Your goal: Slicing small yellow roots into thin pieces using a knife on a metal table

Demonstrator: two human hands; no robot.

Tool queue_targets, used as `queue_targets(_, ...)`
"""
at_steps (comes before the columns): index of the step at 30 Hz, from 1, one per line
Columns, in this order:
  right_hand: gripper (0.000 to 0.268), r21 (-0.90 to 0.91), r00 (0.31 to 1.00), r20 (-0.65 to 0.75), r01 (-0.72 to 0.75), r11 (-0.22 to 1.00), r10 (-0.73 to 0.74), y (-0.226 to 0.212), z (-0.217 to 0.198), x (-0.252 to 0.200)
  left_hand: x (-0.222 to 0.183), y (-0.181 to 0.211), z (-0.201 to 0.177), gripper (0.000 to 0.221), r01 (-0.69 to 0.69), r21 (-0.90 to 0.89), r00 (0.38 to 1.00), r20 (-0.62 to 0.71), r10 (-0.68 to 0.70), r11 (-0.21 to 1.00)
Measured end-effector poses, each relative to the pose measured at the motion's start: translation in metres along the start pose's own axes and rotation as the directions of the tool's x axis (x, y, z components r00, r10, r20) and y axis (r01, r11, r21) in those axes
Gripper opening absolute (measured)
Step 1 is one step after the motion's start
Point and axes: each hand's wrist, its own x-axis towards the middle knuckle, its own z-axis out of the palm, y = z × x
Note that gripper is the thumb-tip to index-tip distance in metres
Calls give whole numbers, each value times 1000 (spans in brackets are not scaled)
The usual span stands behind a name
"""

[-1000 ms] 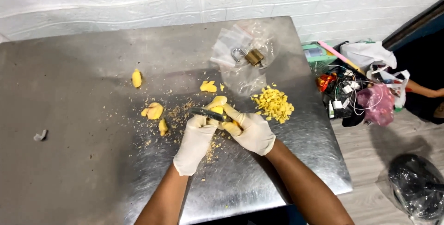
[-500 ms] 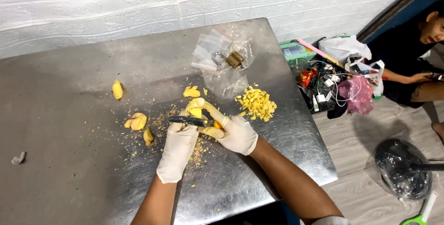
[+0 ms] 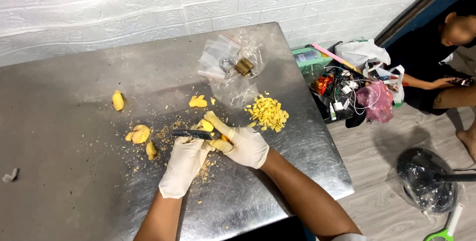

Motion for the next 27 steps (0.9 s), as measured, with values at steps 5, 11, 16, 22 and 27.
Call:
queue_targets(5, 69, -15, 999, 34, -32, 999, 33, -3, 0, 0, -1, 30, 14, 6, 82, -34, 994, 69, -79, 996)
queue_targets(11, 67, -77, 999, 49, 7, 997, -3, -5, -8, -1, 6, 42, 26, 10, 115, 320, 986, 74, -146, 940)
queue_targets(16, 71, -89, 995, 30, 92, 992, -90, 6, 6, -5, -16, 69, 46, 18, 102, 992, 994, -98, -55, 79)
queue_targets(22, 54, 47, 972, -197, 139, 989, -127, 43, 48, -10, -3, 17, 0, 10, 55, 696, 997, -72, -7, 716)
queue_targets(27, 43, 198, 969, -246, 12, 980, 38, 29, 40, -8, -10, 20, 20, 22, 62, -148, 998, 18, -60, 987)
